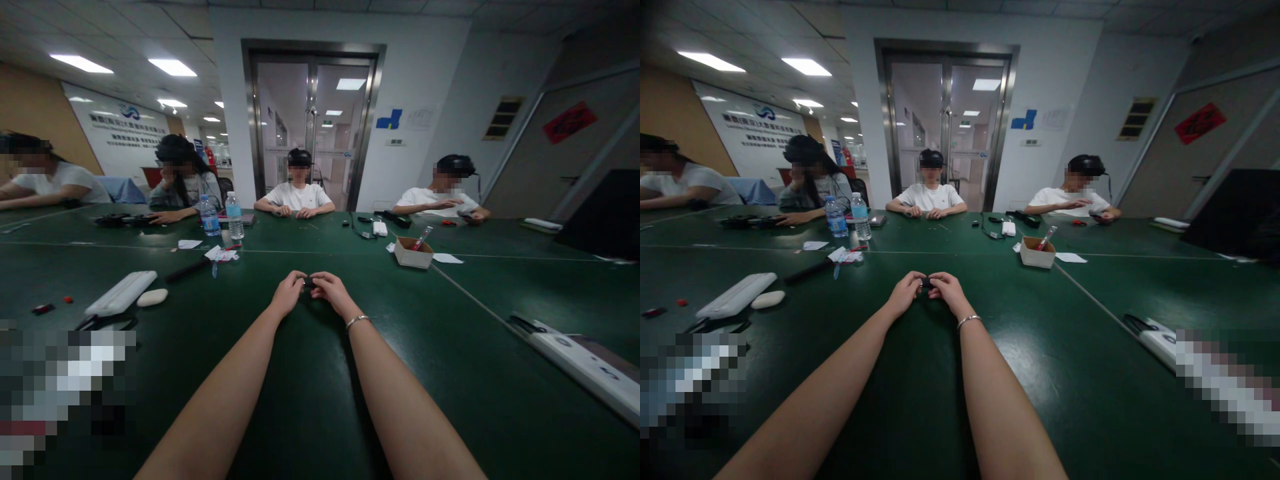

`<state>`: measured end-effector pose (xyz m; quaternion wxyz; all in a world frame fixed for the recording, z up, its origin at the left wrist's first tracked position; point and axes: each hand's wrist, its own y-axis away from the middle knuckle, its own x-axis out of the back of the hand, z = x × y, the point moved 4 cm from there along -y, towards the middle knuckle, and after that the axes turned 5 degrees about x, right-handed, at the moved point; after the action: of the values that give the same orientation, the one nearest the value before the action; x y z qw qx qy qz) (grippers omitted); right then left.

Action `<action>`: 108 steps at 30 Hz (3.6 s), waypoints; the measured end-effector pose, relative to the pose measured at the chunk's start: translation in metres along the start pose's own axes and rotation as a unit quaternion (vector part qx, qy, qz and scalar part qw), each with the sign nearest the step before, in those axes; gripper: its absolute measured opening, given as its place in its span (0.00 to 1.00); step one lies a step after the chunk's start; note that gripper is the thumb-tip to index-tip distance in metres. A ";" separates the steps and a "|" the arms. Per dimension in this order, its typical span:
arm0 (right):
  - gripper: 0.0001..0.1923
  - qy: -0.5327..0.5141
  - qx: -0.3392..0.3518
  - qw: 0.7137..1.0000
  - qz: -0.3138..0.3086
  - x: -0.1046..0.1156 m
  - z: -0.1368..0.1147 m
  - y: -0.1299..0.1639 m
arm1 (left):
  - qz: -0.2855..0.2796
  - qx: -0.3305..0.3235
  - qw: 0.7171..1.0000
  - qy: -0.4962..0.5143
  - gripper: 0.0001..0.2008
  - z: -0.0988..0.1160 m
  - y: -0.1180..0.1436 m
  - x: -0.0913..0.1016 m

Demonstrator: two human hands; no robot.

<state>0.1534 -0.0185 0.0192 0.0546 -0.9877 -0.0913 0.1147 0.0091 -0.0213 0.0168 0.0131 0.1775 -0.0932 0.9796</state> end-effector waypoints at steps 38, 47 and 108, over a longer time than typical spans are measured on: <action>0.04 -0.004 -0.001 1.000 -0.002 0.000 0.001 -0.002 | 0.009 0.000 1.000 0.014 0.11 0.010 0.006 0.003; 0.05 0.003 0.002 1.000 0.000 0.000 0.000 -0.001 | 0.008 0.005 1.000 0.028 0.12 0.008 0.005 0.002; 0.10 0.064 0.026 0.996 -0.051 -0.006 0.003 0.000 | 0.042 0.003 0.999 0.025 0.12 0.007 0.003 0.007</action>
<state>0.1464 -0.0193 0.0173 0.0915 -0.9853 -0.1348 0.0508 0.0050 -0.0258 0.0248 -0.0261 0.1494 -0.0972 0.9836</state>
